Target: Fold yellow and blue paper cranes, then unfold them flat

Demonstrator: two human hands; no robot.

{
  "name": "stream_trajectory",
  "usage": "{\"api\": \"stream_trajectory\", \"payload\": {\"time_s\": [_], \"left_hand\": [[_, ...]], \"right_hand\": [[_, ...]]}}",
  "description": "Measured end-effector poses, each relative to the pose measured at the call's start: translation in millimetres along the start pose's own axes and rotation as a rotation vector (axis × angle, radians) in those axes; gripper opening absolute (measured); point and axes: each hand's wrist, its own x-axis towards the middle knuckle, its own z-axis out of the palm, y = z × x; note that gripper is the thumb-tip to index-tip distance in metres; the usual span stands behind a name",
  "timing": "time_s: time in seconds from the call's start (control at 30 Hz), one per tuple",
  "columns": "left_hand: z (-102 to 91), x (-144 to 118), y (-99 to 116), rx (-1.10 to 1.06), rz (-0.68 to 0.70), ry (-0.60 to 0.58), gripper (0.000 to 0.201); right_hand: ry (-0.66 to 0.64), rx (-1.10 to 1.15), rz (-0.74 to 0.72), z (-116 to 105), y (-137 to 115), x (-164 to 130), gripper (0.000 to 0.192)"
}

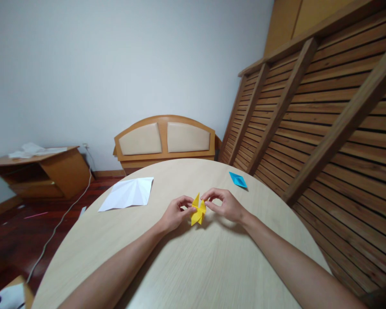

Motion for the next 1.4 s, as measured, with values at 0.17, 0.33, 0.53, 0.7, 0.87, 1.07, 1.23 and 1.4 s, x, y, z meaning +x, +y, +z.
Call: {"api": "stream_trajectory", "payload": {"time_s": [0.17,0.33,0.53,0.7,0.87,1.07,1.23,1.4], "left_hand": [[0.0,-1.0,5.6,0.113,0.038,0.058,0.026],[0.0,-0.4,7.6,0.187,0.051,0.107,0.025],[0.0,0.1,6.0,0.209,0.038,0.123,0.026],[1.0,0.9,3.1,0.199,0.017,0.101,0.028],[2.4,1.8,0.7,0.211,0.015,0.067,0.03],[2.4,1.2,3.5,0.207,0.017,0.074,0.034],[2.2,0.5,2.9,0.214,0.011,0.046,0.034],[3.7,-1.4,4.9,0.216,-0.005,0.003,0.028]], "right_hand": [[0.063,-0.048,0.06,3.0,0.9,1.8,0.011],[0.153,-0.09,0.065,7.7,4.1,2.3,0.009],[0.193,-0.186,0.011,12.3,1.1,2.6,0.013],[0.206,-0.163,-0.058,17.6,-1.3,2.7,0.008],[0.187,-0.169,-0.06,21.0,-2.0,1.4,0.004],[0.081,-0.213,-0.12,19.1,-3.3,1.9,0.009],[0.0,-0.247,-0.15,16.9,-1.7,1.9,0.006],[0.042,-0.234,-0.03,19.9,-2.0,0.0,0.005]]}}
